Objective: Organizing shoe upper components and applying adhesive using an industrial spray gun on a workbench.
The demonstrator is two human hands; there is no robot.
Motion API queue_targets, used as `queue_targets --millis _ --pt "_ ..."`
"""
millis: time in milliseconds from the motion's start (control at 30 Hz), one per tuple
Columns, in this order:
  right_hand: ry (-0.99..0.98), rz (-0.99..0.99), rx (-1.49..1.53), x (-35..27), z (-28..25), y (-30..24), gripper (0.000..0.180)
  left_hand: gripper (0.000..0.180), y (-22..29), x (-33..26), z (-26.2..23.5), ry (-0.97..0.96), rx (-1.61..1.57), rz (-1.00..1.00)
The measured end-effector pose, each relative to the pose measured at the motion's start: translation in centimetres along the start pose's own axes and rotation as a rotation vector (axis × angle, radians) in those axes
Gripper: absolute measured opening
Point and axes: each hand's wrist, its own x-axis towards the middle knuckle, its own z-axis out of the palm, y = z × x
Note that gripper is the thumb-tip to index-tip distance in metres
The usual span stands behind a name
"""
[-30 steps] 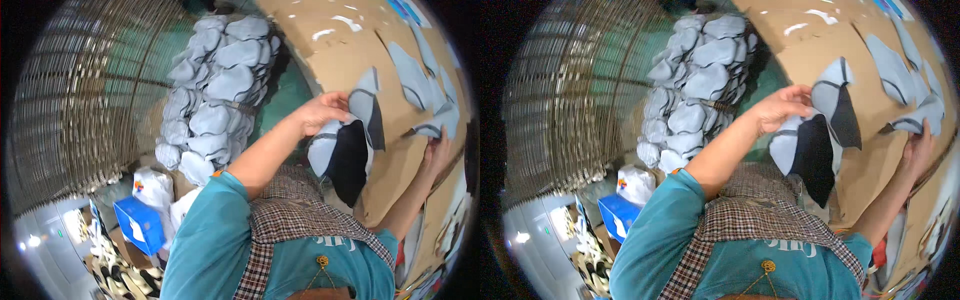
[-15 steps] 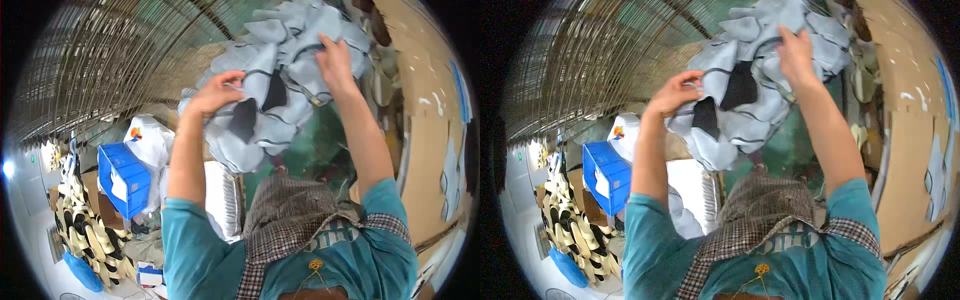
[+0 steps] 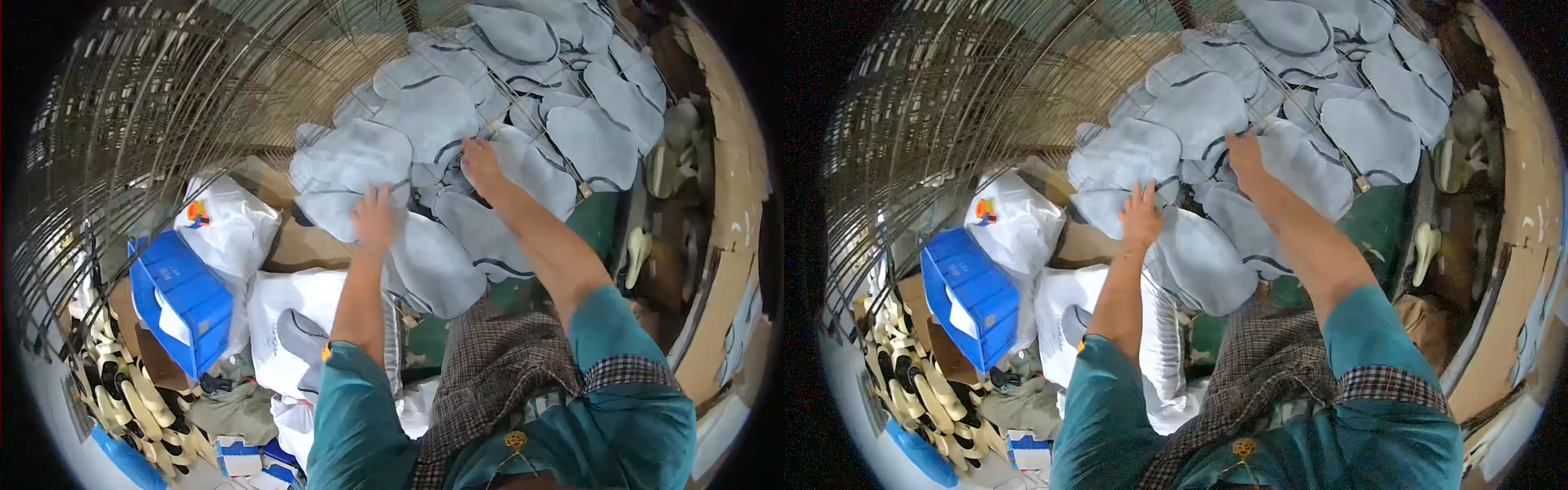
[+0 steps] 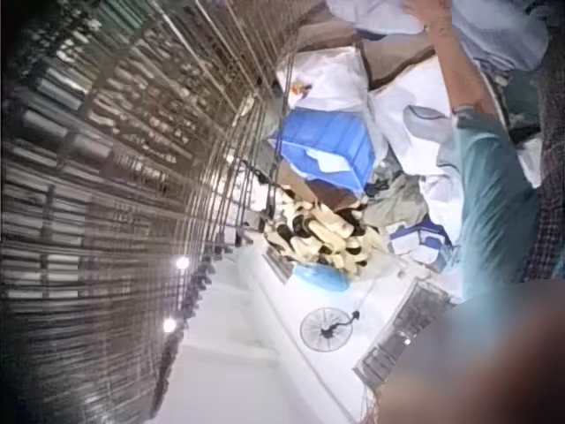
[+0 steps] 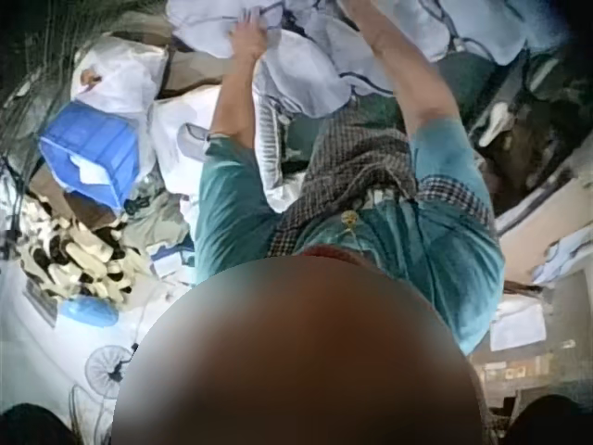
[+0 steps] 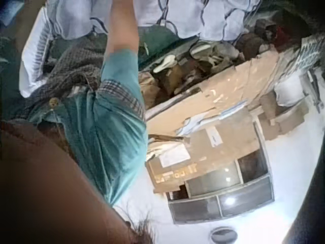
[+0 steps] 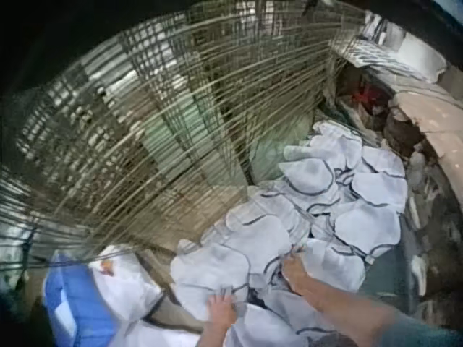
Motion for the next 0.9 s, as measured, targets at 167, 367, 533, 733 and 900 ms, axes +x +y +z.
queue_targets --millis 167,367,533,733,900 --pt "-0.134 0.044 -0.095 -3.9 -2.2 1.6 0.034 0.06 -0.7 0.1 3.2 0.145 -0.643 -0.217" --pt "-0.278 0.111 -0.111 -8.1 -5.5 -2.0 0.028 0.062 -5.4 0.5 0.4 0.524 -1.597 -0.777" --pt "-0.186 0.104 -0.133 -9.0 -11.0 -5.9 0.023 0.049 -4.7 -0.6 -1.9 0.631 -1.325 -0.555" --pt "-0.244 -0.162 -0.209 -0.8 -10.1 -7.6 0.021 0.056 1.9 3.0 -1.3 0.404 -0.384 -0.151" --pt "-0.14 -0.241 -0.715 7.9 -3.3 -4.3 0.027 0.067 2.4 3.1 1.4 0.07 -0.059 -0.288"
